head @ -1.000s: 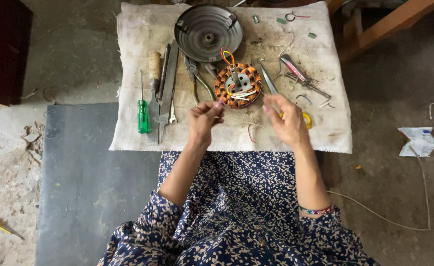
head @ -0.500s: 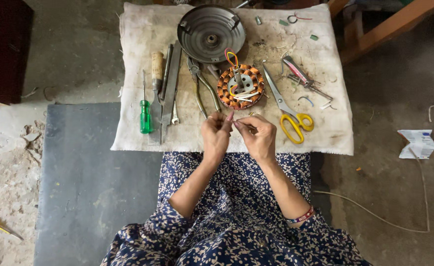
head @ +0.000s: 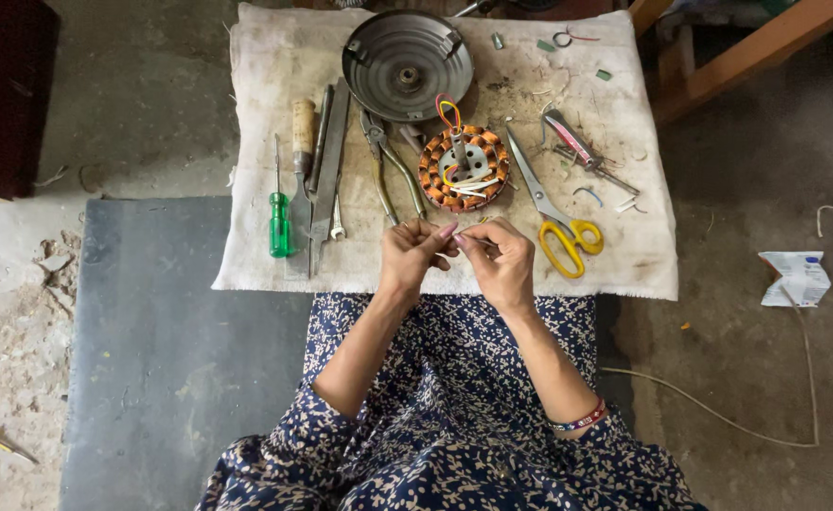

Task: The person sits on the floor and works on a motor stator, using pliers to adjust and arrange the copper windings. They then use scissors to trim a small piece of wire and continue to arrange the windings by hand.

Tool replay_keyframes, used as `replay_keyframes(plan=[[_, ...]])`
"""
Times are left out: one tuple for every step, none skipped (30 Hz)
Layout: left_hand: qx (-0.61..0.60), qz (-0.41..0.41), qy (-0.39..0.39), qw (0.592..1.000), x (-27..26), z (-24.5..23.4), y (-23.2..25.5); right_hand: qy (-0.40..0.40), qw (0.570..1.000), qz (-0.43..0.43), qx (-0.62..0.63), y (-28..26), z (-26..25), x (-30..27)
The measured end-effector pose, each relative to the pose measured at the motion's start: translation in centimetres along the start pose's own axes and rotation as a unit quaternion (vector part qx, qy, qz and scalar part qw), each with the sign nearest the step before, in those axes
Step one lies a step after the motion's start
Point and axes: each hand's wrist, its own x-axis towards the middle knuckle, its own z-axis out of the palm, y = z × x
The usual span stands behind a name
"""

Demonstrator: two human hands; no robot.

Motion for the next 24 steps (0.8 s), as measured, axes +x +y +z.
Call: replay_keyframes(plan=[[0.004, 0.001, -0.010, 1.000, 0.1, -0.2, 0.2, -0.002, 1.000, 0.007, 0.000, 0.2, -0.2, 0.1], [0.008, 0.001, -0.021, 1.000, 0.2, -0.4, 0.4, -0.005, 1.000, 0.014, 0.001, 0.4, -0.3, 0.1], [0.013, 0.003, -0.031, 0.999, 0.4, -0.4, 0.7, -0.012, 1.000, 0.017, 0.005, 0.6, -0.3, 0.2], [0.038, -0.002, -0.009, 0.999, 0.3, -0.2, 0.9, -0.019, 1.000, 0.019, 0.010, 0.7, -0.4, 0.2], [0.063, -0.007, 0.014, 0.998, 0.2, 0.0, 1.1, -0.027, 0.999, 0.021, 0.015, 0.8, -0.3, 0.3], [0.088, -0.011, 0.036, 0.995, 0.1, 0.2, 1.4, -0.020, 0.999, 0.019, 0.017, 1.0, -0.1, 0.4], [0.180, 0.022, 0.062, 0.981, 0.1, 0.5, 1.6, -0.012, 1.000, 0.019, 0.018, 1.1, 0.0, 0.3], [0.270, 0.055, 0.088, 0.957, 0.0, 0.8, 1.7, -0.005, 1.000, 0.018, 0.020, 1.4, 0.1, 0.3], [0.357, 0.087, 0.111, 0.923, 0.0, 1.1, 1.9, 0.000, 0.999, 0.029, 0.024, 1.7, 0.2, 0.3], [0.368, 0.098, 0.101, 0.919, 0.1, 1.3, 2.1, 0.004, 0.999, 0.040, 0.028, 2.1, 0.2, 0.2], [0.380, 0.109, 0.091, 0.914, 0.4, 1.5, 2.4, 0.009, 0.998, 0.050, 0.033, 2.5, 0.2, 0.2], [0.391, 0.120, 0.082, 0.909, 0.7, 1.6, 2.8, 0.014, 0.997, 0.064, 0.038, 3.0, 0.2, 0.3], [0.404, 0.093, 0.059, 0.908, 1.3, 1.5, 3.2, 0.020, 0.996, 0.077, 0.043, 3.7, -0.1, 0.4], [0.417, 0.066, 0.036, 0.906, 2.0, 1.1, 3.9, 0.026, 0.994, 0.090, 0.049, 4.4, -0.2, 0.6], [0.429, 0.039, 0.013, 0.902, 2.7, 0.7, 4.5, 0.059, 0.988, 0.112, 0.093, 5.2, -0.4, 0.8], [0.460, 0.137, -0.002, 0.877, 3.2, 0.0, 5.0, 0.092, 0.977, 0.132, 0.138, 6.1, -0.7, 1.1], [0.487, 0.232, -0.017, 0.842, 3.6, -0.8, 5.6, 0.125, 0.963, 0.153, 0.182, 7.0, -0.9, 1.3], [0.509, 0.325, -0.033, 0.797, 4.1, -1.2, 5.8, 0.139, 0.954, 0.157, 0.216, 8.0, -1.2, 1.7], [0.517, 0.324, -0.056, 0.790, 4.7, -1.3, 5.8, 0.152, 0.942, 0.164, 0.250, 8.9, -1.4, 2.1], [0.526, 0.322, -0.078, 0.783, 5.4, -1.4, 5.9, 0.165, 0.929, 0.170, 0.284, 9.8, -1.6, 2.5], [0.534, 0.320, -0.101, 0.776, 6.1, -1.5, 5.8, 0.168, 0.917, 0.179, 0.315, 10.6, -1.8, 2.7], [0.540, 0.316, -0.113, 0.772, 6.9, -1.4, 5.7, 0.171, 0.903, 0.187, 0.346, 11.3, -1.9, 2.9], [0.544, 0.312, -0.126, 0.769, 7.8, -1.2, 5.5, 0.176, 0.889, 0.195, 0.375, 11.9, -2.1, 3.0], [0.548, 0.309, -0.140, 0.765, 8.5, -1.0, 5.3, 0.169, 0.890, 0.187, 0.380, 12.3, -2.2, 2.8]])
